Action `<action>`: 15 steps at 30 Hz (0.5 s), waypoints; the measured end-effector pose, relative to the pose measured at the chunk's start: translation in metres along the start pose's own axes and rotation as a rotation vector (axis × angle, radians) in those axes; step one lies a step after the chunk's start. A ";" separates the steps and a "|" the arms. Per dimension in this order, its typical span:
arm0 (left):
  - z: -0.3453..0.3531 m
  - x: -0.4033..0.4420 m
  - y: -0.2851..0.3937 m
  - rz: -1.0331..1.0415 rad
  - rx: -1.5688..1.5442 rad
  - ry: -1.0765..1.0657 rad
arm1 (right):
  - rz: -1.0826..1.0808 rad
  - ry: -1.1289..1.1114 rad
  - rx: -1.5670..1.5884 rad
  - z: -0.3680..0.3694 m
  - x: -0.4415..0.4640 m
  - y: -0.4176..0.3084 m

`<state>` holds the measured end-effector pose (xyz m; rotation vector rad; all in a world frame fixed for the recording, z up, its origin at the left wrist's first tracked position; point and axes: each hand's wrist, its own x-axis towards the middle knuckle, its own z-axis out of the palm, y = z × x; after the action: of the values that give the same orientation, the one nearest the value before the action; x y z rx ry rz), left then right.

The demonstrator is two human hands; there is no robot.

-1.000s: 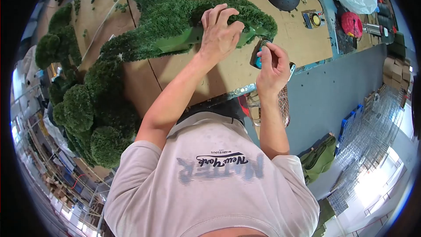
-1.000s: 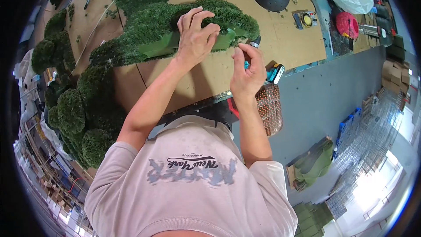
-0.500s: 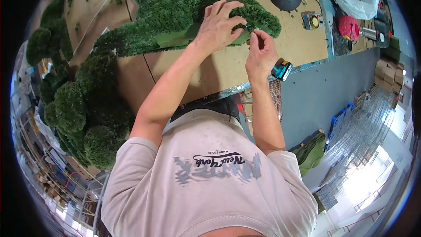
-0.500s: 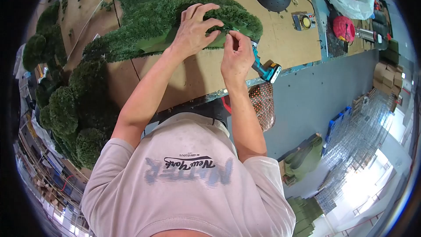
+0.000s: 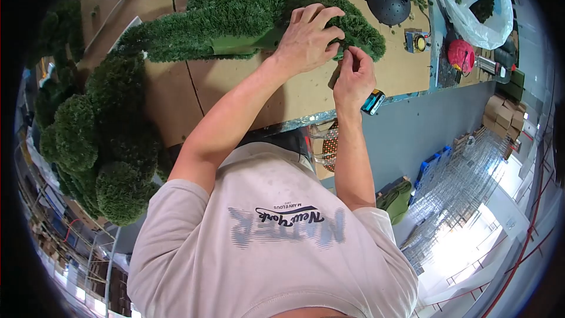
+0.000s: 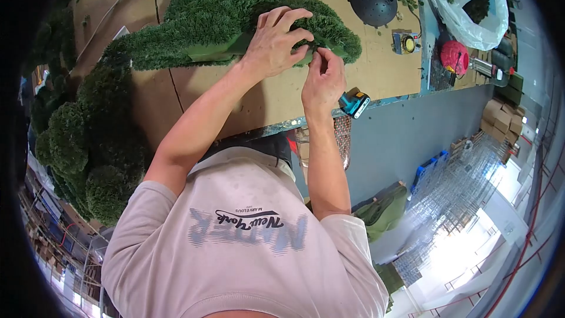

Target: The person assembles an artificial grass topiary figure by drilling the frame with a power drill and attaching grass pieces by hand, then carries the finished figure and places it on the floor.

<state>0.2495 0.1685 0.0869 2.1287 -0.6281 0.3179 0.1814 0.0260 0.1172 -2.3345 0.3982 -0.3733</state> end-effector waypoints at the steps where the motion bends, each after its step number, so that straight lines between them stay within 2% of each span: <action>1: 0.000 -0.001 -0.001 -0.006 -0.003 0.003 | -0.002 -0.005 -0.005 0.000 0.000 -0.001; 15: 0.002 -0.004 -0.002 -0.016 -0.037 0.040 | -0.058 -0.029 -0.138 0.004 0.004 0.001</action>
<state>0.2476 0.1687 0.0825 2.0861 -0.5890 0.3363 0.1863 0.0262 0.1149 -2.4874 0.3525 -0.3485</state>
